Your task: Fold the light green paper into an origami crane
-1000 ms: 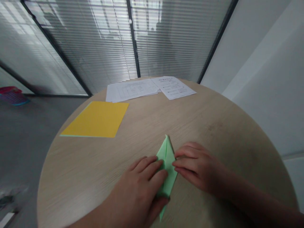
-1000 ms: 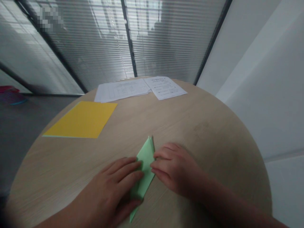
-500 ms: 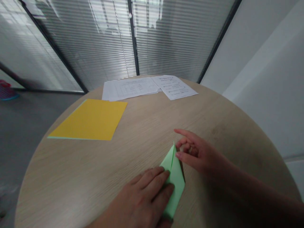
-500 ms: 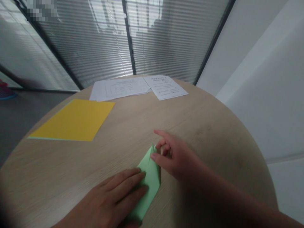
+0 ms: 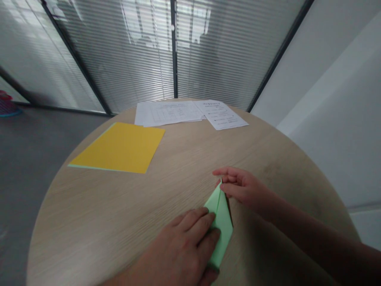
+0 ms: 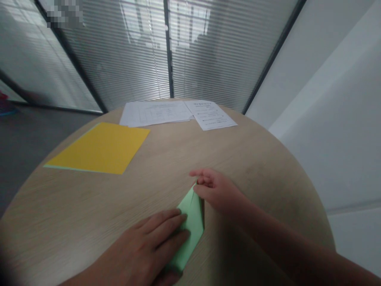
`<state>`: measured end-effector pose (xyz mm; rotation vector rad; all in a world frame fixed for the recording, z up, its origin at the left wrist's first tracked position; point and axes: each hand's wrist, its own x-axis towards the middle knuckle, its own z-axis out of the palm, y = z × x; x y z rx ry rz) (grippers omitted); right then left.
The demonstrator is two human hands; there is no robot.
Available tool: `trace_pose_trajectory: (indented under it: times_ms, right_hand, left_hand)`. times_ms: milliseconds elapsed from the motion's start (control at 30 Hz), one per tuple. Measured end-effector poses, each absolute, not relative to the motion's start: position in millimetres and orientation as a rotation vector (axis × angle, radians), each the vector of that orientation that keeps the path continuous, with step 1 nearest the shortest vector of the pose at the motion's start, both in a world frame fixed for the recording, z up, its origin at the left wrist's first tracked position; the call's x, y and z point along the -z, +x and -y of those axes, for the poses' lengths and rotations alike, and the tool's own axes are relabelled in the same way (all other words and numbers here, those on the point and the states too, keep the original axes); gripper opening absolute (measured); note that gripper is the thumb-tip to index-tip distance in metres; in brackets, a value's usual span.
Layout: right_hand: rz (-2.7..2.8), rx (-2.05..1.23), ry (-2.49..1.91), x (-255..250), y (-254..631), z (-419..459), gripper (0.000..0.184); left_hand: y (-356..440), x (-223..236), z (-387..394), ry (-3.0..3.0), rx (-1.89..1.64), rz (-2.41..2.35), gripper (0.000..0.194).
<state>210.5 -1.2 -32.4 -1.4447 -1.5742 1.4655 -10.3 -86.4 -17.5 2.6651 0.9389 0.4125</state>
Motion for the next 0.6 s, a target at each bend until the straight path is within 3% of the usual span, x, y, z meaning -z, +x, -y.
trace_pose_trajectory:
  times_ms: [300, 600]
  right_hand:
    - [1.457, -1.575, -1.524, 18.0, 208.5, 1.3, 0.044]
    - [1.406, -1.583, -1.581, 13.5, 205.9, -1.5, 0.016]
  left_hand:
    - [-9.4, 18.5, 88.0, 2.651, -0.484, -0.941, 0.041]
    - [-8.5, 22.0, 86.6, 2.658, -0.494, -0.934, 0.041]
